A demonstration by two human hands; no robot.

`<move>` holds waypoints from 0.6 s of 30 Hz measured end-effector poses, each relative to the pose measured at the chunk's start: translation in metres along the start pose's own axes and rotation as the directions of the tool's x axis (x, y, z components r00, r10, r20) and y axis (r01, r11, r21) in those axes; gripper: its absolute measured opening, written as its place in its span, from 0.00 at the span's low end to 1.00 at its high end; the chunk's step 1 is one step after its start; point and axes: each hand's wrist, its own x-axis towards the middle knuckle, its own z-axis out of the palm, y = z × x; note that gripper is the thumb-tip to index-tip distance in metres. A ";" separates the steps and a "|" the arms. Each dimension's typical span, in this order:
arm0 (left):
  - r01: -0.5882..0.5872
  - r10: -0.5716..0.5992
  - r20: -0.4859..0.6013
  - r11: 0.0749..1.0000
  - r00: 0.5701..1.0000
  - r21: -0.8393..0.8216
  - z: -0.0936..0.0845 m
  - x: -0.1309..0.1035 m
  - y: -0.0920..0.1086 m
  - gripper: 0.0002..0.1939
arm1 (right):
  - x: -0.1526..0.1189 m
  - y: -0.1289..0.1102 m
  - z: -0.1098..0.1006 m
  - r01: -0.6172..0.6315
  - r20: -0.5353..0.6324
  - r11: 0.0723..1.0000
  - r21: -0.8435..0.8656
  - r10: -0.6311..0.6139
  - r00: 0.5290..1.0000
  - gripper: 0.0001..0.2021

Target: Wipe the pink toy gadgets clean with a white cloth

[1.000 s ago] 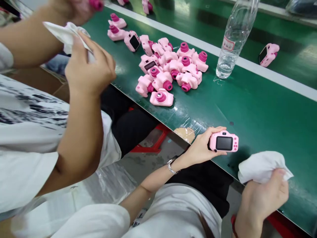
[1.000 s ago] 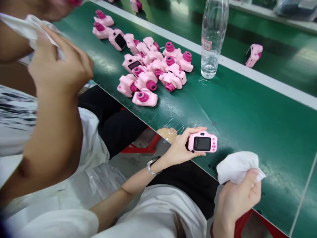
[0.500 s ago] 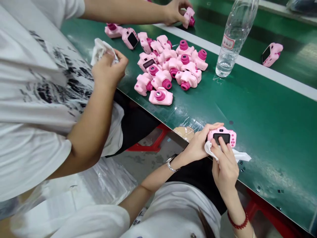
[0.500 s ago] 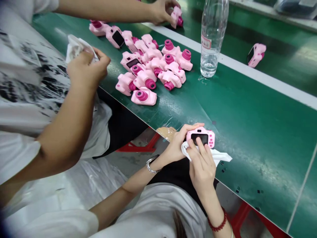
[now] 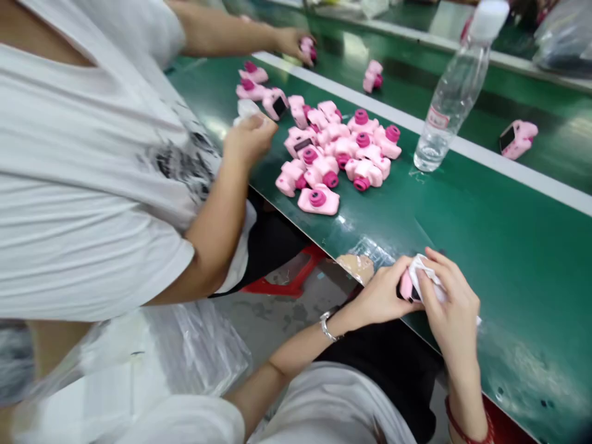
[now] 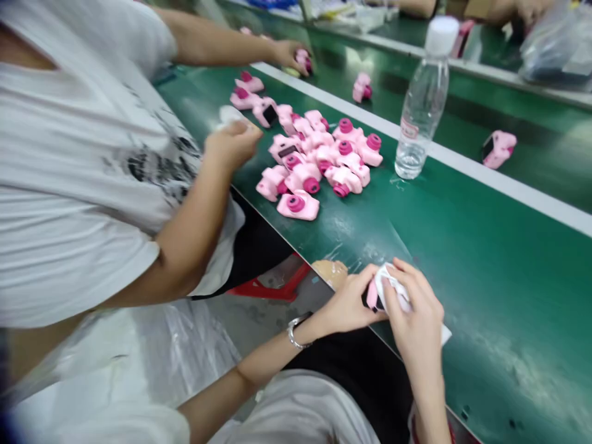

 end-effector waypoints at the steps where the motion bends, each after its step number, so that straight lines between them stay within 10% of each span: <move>1: -0.002 0.002 0.013 1.000 1.000 -0.005 0.000 0.000 -0.001 0.29 | 0.001 0.000 -0.002 -0.045 0.022 0.999 0.031 0.044 0.999 0.10; 13: -0.132 0.138 0.071 0.987 0.988 -0.087 -0.003 -0.006 -0.012 0.39 | -0.005 0.006 -0.012 -0.482 -0.010 0.870 0.103 0.486 0.874 0.17; 18: -0.080 0.087 0.075 0.993 0.993 -0.091 -0.005 -0.006 -0.006 0.39 | -0.009 0.004 -0.008 -0.482 0.079 0.862 0.158 0.476 0.876 0.22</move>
